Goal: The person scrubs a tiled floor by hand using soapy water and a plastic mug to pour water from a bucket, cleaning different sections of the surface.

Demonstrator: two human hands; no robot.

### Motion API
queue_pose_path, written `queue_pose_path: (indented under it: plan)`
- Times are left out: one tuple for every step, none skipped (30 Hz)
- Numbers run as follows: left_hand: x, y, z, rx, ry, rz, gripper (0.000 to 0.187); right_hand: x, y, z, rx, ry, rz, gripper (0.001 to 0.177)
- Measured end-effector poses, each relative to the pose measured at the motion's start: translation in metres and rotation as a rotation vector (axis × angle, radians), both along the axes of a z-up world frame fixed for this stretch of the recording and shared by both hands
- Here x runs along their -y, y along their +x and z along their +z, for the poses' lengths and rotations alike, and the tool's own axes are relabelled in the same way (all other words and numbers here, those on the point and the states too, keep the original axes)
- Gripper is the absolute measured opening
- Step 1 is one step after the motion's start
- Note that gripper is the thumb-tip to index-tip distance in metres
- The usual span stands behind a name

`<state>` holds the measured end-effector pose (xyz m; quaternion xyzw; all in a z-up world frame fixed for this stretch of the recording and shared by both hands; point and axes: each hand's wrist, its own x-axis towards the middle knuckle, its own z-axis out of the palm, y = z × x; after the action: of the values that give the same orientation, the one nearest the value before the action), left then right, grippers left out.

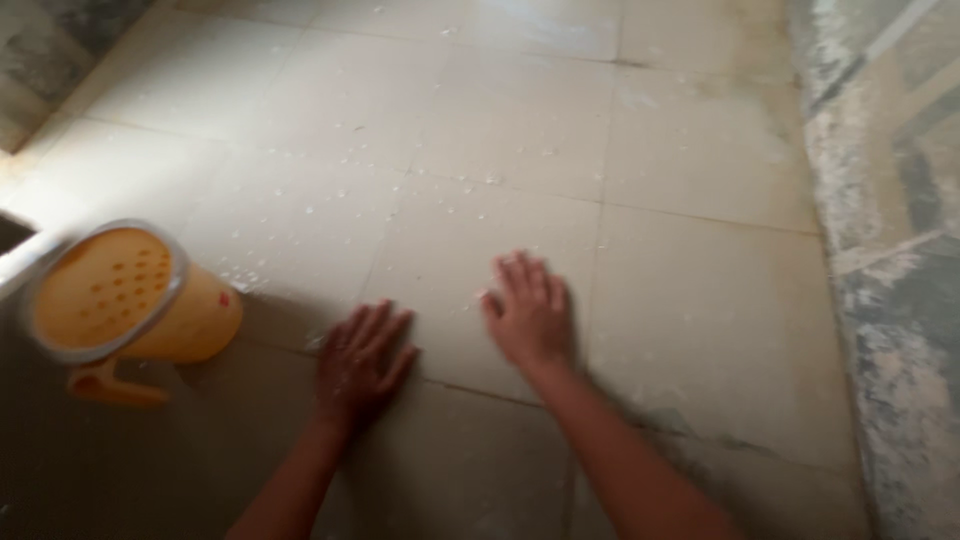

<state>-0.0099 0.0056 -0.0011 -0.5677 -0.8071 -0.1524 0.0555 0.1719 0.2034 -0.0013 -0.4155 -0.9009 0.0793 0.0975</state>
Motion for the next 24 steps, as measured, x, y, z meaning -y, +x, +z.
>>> queue_pose_path:
  plan:
    - [-0.002, 0.0, 0.0, 0.004, -0.032, 0.087, 0.057, -0.018, 0.01, -0.004, 0.018, 0.048, -0.081, 0.065]
    - [-0.002, -0.002, 0.001, 0.01, -0.064, 0.175, 0.058, -0.037, 0.022, -0.008, 0.026, 0.023, -0.166, 0.065]
    - [-0.002, -0.003, 0.001, 0.017, -0.095, 0.263, 0.059, -0.056, 0.035, -0.012, 0.033, -0.003, -0.25, 0.065]
    - [0.0, -0.001, 0.0, 0.057, -0.077, 0.285, 0.06, -0.072, 0.051, -0.016, 0.048, 0.003, -0.303, 0.066]
    - [0.002, 0.001, -0.001, 0.097, -0.06, 0.307, 0.06, -0.086, 0.067, -0.02, 0.064, 0.009, -0.356, 0.067]
    - [0.004, 0.001, -0.002, 0.131, -0.042, 0.334, 0.061, -0.095, 0.08, -0.025, 0.038, 0.019, -0.448, 0.069]
    - [0.005, 0.004, -0.005, 0.175, -0.022, 0.444, 0.065, -0.101, 0.092, -0.03, 0.012, 0.028, -0.541, 0.07]
    - [0.006, 0.009, -0.009, 0.217, 0.001, 0.553, 0.07, -0.103, 0.095, -0.035, -0.017, 0.038, -0.633, 0.072]
    - [0.006, 0.011, -0.013, 0.259, 0.023, 0.662, 0.075, -0.101, 0.087, -0.041, -0.041, 0.138, -0.655, 0.073]
    - [0.007, 0.014, -0.017, 0.214, 0.017, 0.74, 0.077, -0.093, 0.076, -0.044, -0.058, 0.236, -0.674, 0.074]
    - [0.008, 0.016, -0.022, 0.168, 0.01, 0.818, 0.079, -0.084, 0.065, -0.044, -0.078, 0.334, -0.693, 0.075]
    - [0.007, 0.018, -0.026, 0.126, 0.006, 0.893, 0.082, -0.068, 0.057, -0.041, -0.051, 0.162, -0.583, 0.076]
    - [0.009, 0.018, -0.028, 0.108, -0.002, 0.89, 0.081, -0.045, 0.041, -0.038, -0.025, -0.013, -0.474, 0.078]
    - [0.009, 0.016, -0.028, 0.093, -0.002, 0.889, 0.08, -0.026, 0.019, -0.032, -0.015, -0.008, -0.384, 0.078]
    - [0.006, 0.016, -0.029, 0.078, -0.003, 0.889, 0.08, -0.006, 0.005, -0.026, -0.037, -0.009, -0.242, 0.078]
    - [0.006, 0.018, -0.028, 0.091, -0.013, 0.887, 0.08, 0.013, -0.009, -0.021, -0.043, 0.014, -0.125, 0.076]
    - [0.008, 0.021, -0.027, 0.103, -0.023, 0.885, 0.08, 0.028, -0.019, -0.017, -0.048, 0.037, -0.009, 0.075]
    - [0.008, 0.021, -0.025, 0.11, -0.034, 0.883, 0.08, 0.043, -0.026, -0.014, -0.083, 0.031, 0.024, 0.074]
    - [0.008, 0.022, -0.023, 0.117, -0.044, 0.882, 0.08, 0.058, -0.03, -0.013, -0.118, 0.025, 0.056, 0.073]
    - [0.008, 0.024, -0.021, 0.122, -0.053, 0.881, 0.08, 0.064, -0.033, -0.011, -0.153, 0.019, 0.089, 0.072]
    - [0.008, 0.024, -0.018, 0.128, -0.062, 0.88, 0.079, 0.065, -0.034, -0.011, -0.165, 0.004, 0.096, 0.072]
    - [0.01, 0.025, -0.017, 0.128, -0.054, 0.873, 0.08, 0.067, -0.033, -0.011, -0.173, -0.012, 0.106, 0.072]
    - [0.012, 0.026, -0.016, 0.128, -0.045, 0.866, 0.08, 0.068, -0.031, -0.011, -0.18, -0.029, 0.115, 0.071]
    - [0.009, 0.027, -0.016, 0.134, -0.029, 0.857, 0.08, 0.068, -0.032, -0.011, -0.176, -0.021, 0.114, 0.071]
